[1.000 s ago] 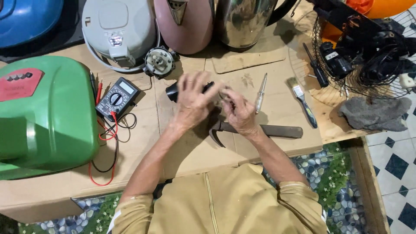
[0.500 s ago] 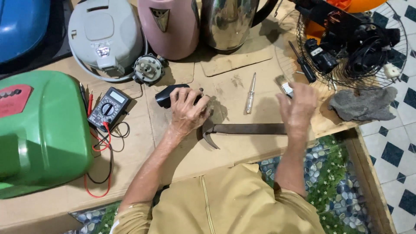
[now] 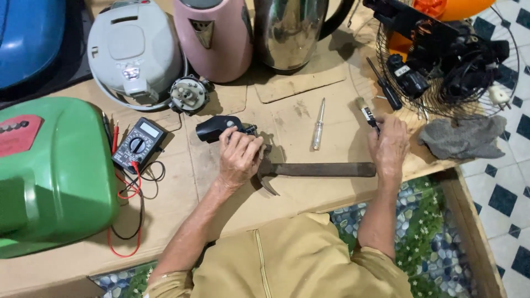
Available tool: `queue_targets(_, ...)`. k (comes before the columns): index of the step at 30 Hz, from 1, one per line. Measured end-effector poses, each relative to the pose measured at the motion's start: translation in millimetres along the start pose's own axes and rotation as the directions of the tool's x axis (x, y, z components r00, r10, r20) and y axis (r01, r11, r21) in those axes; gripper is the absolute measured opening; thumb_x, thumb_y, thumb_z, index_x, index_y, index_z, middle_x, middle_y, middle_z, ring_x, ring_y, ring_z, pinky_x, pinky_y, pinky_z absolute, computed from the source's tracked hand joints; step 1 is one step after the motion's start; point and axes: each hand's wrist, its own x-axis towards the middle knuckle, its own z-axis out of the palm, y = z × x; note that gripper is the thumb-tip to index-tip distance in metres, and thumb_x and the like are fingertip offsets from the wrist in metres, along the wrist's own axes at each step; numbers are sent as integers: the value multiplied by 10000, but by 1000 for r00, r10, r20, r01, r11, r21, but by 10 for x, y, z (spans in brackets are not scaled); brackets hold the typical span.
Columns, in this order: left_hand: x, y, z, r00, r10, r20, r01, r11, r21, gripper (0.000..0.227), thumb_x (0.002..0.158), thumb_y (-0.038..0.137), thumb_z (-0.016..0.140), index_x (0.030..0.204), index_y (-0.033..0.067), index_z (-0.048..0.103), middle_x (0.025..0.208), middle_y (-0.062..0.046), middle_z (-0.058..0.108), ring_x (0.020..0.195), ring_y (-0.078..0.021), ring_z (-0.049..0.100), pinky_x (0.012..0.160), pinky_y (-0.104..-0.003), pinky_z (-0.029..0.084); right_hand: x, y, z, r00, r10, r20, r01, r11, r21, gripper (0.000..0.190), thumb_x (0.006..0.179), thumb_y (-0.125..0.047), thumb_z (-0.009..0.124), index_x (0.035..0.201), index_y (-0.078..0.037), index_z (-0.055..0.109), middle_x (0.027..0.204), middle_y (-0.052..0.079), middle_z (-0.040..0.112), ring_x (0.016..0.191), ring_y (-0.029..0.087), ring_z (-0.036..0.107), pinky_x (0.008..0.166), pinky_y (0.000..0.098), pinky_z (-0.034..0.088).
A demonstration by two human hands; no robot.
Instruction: Cleaning and repairing a small motor component using a brush and screwdriver, using a hammer head as a support surface.
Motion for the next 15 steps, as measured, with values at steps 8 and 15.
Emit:
queue_targets(8,-168,106,-17,1000,9,-7,-8,1000,18,85,912,100,714,944,24,693,801,-101,617,731,-251,605,948,-514,532,178,-1036,-121,981,-135,140,49,869,492,362,873,44,689,1217,-53,636,943,135,630,879,294,668,718,398,593)
queue_targets(15,-410,181,31,996,90,3,-90,995,35,70,958,68,678,900,32,692,772,-99,600,686,-237,614,888,-486,584,428,-1730,210,828,-472,302,342,853,394,382,870,-114,701,1241,-128,611,982,84,637,1004,287,660,837,429,576)
